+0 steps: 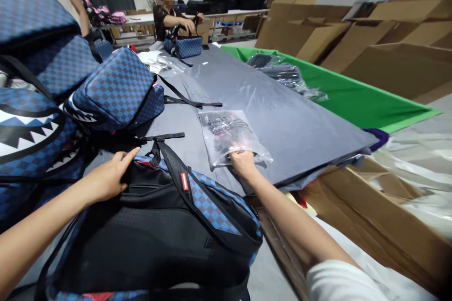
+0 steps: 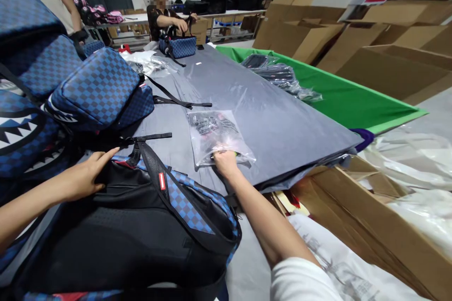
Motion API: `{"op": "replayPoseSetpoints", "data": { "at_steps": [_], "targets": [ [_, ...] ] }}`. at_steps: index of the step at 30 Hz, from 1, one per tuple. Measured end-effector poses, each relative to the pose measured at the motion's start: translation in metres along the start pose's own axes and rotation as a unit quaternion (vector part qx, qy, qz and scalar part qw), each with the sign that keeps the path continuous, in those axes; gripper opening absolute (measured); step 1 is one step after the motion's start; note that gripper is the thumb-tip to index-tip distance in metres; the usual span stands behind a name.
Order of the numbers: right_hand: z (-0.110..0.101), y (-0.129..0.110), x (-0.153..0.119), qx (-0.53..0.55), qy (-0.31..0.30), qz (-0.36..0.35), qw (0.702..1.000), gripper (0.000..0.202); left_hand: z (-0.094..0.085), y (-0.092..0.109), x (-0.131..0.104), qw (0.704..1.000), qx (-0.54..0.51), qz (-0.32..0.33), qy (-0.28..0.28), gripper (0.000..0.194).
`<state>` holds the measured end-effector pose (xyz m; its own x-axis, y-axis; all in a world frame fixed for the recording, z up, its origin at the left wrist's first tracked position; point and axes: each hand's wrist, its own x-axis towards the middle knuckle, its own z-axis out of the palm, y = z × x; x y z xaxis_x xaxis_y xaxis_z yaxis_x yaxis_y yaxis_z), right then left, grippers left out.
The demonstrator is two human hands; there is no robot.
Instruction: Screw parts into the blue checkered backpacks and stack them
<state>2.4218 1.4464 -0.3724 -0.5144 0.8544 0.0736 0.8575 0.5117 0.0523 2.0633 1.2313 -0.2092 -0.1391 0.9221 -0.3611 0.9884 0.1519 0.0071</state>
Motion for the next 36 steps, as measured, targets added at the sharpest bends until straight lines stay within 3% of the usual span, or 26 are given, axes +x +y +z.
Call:
{"op": "replayPoseSetpoints", "data": {
  "at_steps": [5, 9, 11, 15, 18, 20, 22, 25, 27, 30, 34, 36],
  "targets": [
    [-0.026, -0.010, -0.035, 0.058, -0.007, -0.020, 0.998, 0.022, 0.001, 0.000, 0.000, 1.000, 0.006, -0.004, 0.007, 0.101],
    [-0.065, -0.014, -0.064, 0.102, 0.039, 0.039, 0.993, 0.027, 0.002, 0.006, -0.001, 0.999, 0.036, -0.023, 0.018, 0.100],
    [-0.087, -0.025, -0.072, 0.189, 0.058, 0.056, 0.979, 0.029, 0.000, 0.011, -0.001, 0.998, 0.048, -0.036, 0.020, 0.100],
    [-0.127, -0.076, -0.069, 0.437, 0.066, -0.014, 0.897, 0.028, -0.009, 0.020, -0.005, 0.998, 0.050, -0.039, 0.016, 0.104],
    [-0.146, -0.125, -0.055, 0.485, 0.060, -0.102, 0.866, 0.025, -0.009, 0.015, -0.016, 0.999, -0.029, -0.010, 0.041, 0.103],
    [-0.155, -0.154, -0.044, 0.459, 0.045, -0.162, 0.872, 0.022, 0.000, 0.007, -0.031, 0.986, -0.132, 0.001, 0.098, 0.091],
    [-0.160, -0.179, -0.035, 0.385, 0.016, -0.217, 0.897, 0.017, 0.017, -0.003, -0.051, 0.962, -0.227, -0.011, 0.154, 0.080],
    [-0.164, -0.205, -0.028, 0.230, -0.043, -0.275, 0.932, 0.017, 0.051, -0.010, -0.082, 0.939, -0.295, -0.057, 0.169, 0.085],
    [-0.163, -0.218, -0.027, 0.169, -0.086, -0.303, 0.934, 0.017, 0.070, -0.011, -0.094, 0.930, -0.308, -0.087, 0.182, 0.083],
    [-0.157, -0.231, -0.026, 0.134, -0.121, -0.325, 0.928, 0.019, 0.085, -0.008, -0.096, 0.921, -0.306, -0.104, 0.218, 0.072],
    [-0.146, -0.240, -0.020, 0.088, -0.121, -0.353, 0.924, 0.035, 0.087, -0.006, -0.083, 0.922, -0.296, -0.118, 0.220, 0.073],
    [-0.142, -0.243, -0.016, 0.089, -0.157, -0.361, 0.915, 0.037, 0.088, -0.006, -0.079, 0.920, -0.303, -0.116, 0.219, 0.077]
  ]
}}
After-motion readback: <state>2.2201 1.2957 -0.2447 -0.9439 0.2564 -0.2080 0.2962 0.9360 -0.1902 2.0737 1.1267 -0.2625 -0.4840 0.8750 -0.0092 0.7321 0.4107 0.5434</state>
